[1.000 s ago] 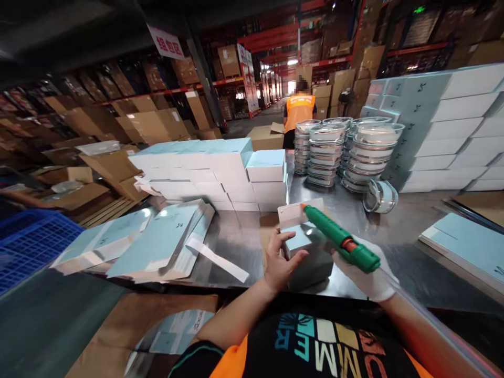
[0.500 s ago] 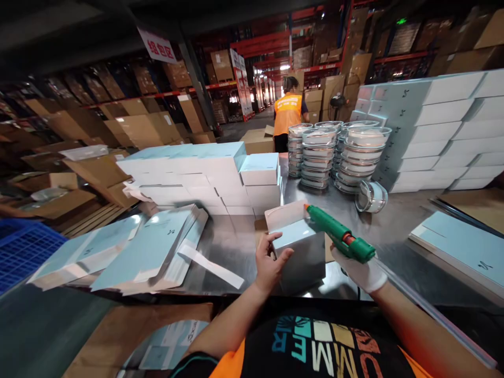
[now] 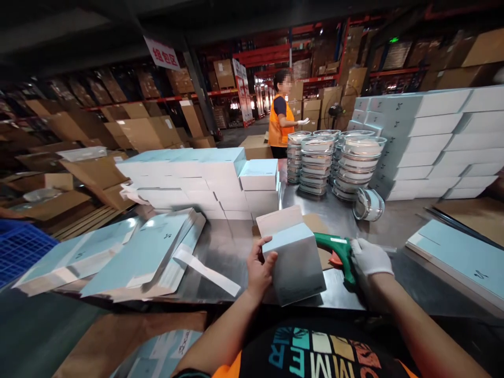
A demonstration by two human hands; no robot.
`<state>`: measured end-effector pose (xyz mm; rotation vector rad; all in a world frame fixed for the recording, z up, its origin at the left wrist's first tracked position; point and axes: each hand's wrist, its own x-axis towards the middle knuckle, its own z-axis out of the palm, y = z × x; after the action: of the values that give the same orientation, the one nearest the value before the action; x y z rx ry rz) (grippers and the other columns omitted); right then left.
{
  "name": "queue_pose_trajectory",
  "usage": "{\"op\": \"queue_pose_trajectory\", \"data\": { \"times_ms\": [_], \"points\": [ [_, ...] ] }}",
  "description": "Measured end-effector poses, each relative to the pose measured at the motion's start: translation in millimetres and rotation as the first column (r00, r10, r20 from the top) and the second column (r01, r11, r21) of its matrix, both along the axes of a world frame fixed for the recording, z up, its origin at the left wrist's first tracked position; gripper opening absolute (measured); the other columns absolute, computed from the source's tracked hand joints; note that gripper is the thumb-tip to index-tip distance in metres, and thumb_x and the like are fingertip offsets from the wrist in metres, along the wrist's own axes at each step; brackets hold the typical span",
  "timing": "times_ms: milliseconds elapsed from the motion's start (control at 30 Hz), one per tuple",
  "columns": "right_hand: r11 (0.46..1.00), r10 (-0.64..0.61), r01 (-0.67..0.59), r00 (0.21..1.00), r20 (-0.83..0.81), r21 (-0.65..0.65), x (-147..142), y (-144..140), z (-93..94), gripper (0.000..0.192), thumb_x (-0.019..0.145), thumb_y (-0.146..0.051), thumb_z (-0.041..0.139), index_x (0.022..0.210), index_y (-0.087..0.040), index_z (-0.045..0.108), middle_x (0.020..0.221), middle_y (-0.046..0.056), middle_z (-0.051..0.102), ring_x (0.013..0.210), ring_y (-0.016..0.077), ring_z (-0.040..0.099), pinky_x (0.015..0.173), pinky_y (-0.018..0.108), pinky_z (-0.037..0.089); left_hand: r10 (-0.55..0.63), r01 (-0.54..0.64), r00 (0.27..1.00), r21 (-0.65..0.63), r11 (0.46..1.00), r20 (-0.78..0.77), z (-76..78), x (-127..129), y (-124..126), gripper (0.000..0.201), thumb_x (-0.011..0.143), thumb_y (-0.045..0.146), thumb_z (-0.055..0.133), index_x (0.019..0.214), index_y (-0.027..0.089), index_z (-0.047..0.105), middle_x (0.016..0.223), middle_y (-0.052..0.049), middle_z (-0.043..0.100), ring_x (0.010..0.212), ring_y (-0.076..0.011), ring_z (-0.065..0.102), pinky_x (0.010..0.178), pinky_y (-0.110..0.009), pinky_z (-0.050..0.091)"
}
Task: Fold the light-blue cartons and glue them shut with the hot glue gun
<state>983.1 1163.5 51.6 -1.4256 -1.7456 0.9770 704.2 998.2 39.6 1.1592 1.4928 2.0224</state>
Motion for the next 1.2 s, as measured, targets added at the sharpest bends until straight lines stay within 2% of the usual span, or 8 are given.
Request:
{"op": "queue_pose_trajectory", "data": {
  "times_ms": [167, 333, 433, 533, 667, 767, 967, 1200],
  "points": [
    [0.98, 0.198, -0.193, 0.931, -0.307, 0.047, -41.4, -26.6, 21.1, 0.06, 0.087, -0.06, 0.068, 0.137, -0.027, 0.068, 0.136, 0.013, 0.076, 0.126, 0.0338, 0.071, 0.103, 0.048, 0.061, -0.039, 0.044, 0.995, 0.059, 0.997, -0.089, -2.6, 4.2, 3.0, 0.068, 0.079, 0.078, 0.082, 0.113, 0.019, 0.078, 0.11, -0.012, 0.078, 0.101, -0.0288, 0.075, 0.087, -0.036, 0.059],
    [0.862, 0.468, -0.498, 0.711, -0.524, 0.094, -76.5, -45.5, 34.1, 0.063, 0.072, -0.027, 0.064, 0.135, -0.024, 0.069, 0.141, 0.009, 0.073, 0.139, 0.0339, 0.063, 0.118, 0.05, 0.053, -0.108, 0.136, 0.969, 0.11, 0.985, -0.224, -12.0, 4.5, -1.2, 0.056, 0.087, 0.068, 0.082, 0.116, 0.02, 0.078, 0.127, -0.014, 0.072, 0.12, -0.0315, 0.072, 0.102, -0.04, 0.057],
    [0.809, 0.583, -0.544, 0.693, -0.424, 0.222, -64.1, -40.2, 28.1, 0.049, 0.088, -0.033, 0.064, 0.136, -0.024, 0.068, 0.149, 0.012, 0.069, 0.145, 0.0329, 0.06, 0.122, 0.05, 0.049, -0.074, 0.139, 0.958, 0.221, 0.965, -0.278, -14.0, 4.0, -1.1, 0.043, 0.09, 0.054, 0.086, 0.116, 0.023, 0.074, 0.14, -0.014, 0.066, 0.135, -0.0313, 0.065, 0.113, -0.044, 0.053],
    [0.705, 0.688, -0.582, 0.7, -0.191, 0.406, -41.2, -32.2, 12.4, 0.059, 0.087, -0.049, 0.084, 0.138, -0.024, 0.067, 0.166, 0.018, 0.053, 0.155, 0.0375, 0.051, 0.127, 0.055, 0.044, -0.076, 0.154, 0.971, 0.352, 0.923, -0.226, -8.3, 1.4, 0.7, 0.049, 0.088, 0.046, 0.09, 0.124, 0.026, 0.064, 0.124, -0.01, 0.072, 0.127, -0.0286, 0.071, 0.108, -0.045, 0.058],
    [0.576, 0.733, -0.595, 0.679, -0.033, 0.561, -25.4, -38.5, -2.9, 0.059, 0.093, -0.036, 0.085, 0.147, -0.032, 0.063, 0.177, 0.015, 0.037, 0.163, 0.0336, 0.04, 0.13, 0.055, 0.04, -0.154, 0.276, 0.881, 0.222, 0.935, -0.447, 8.7, -11.4, -3.9, 0.038, 0.086, 0.052, 0.091, 0.106, 0.023, 0.077, 0.106, -0.011, 0.074, 0.118, -0.0321, 0.074, 0.101, -0.05, 0.062],
    [0.545, 0.769, -0.604, 0.637, -0.059, 0.582, -27.9, -51.0, 1.2, 0.051, 0.103, -0.023, 0.071, 0.15, -0.04, 0.061, 0.178, 0.007, 0.039, 0.161, 0.0281, 0.044, 0.129, 0.053, 0.043, -0.221, 0.331, 0.806, 0.109, 0.937, -0.548, 20.6, -21.2, -8.7, 0.041, 0.08, 0.061, 0.092, 0.092, 0.023, 0.084, 0.099, -0.011, 0.072, 0.106, -0.0304, 0.074, 0.101, -0.052, 0.062],
    [0.524, 0.807, -0.639, 0.584, -0.088, 0.563, -35.5, -56.0, 18.5, 0.05, 0.102, -0.018, 0.07, 0.144, -0.046, 0.068, 0.169, 0.003, 0.051, 0.157, 0.0295, 0.049, 0.128, 0.056, 0.045, -0.394, 0.435, 0.648, -0.107, 0.894, -0.652, 39.6, -30.1, -4.7, 0.045, 0.085, 0.058, 0.088, 0.117, 0.026, 0.087, 0.12, -0.016, 0.077, 0.115, -0.0328, 0.073, 0.112, -0.055, 0.056],
    [0.487, 0.826, -0.666, 0.562, -0.05, 0.565, -31.8, -54.8, 21.4, 0.057, 0.101, -0.016, 0.072, 0.148, -0.049, 0.067, 0.17, 0.001, 0.051, 0.157, 0.0302, 0.05, 0.127, 0.055, 0.048, -0.454, 0.601, 0.544, -0.05, 0.797, -0.706, 58.2, -29.5, -4.5, 0.031, 0.092, 0.041, 0.082, 0.121, 0.027, 0.085, 0.127, -0.013, 0.083, 0.133, -0.0351, 0.073, 0.115, -0.056, 0.057]
  ]
}}
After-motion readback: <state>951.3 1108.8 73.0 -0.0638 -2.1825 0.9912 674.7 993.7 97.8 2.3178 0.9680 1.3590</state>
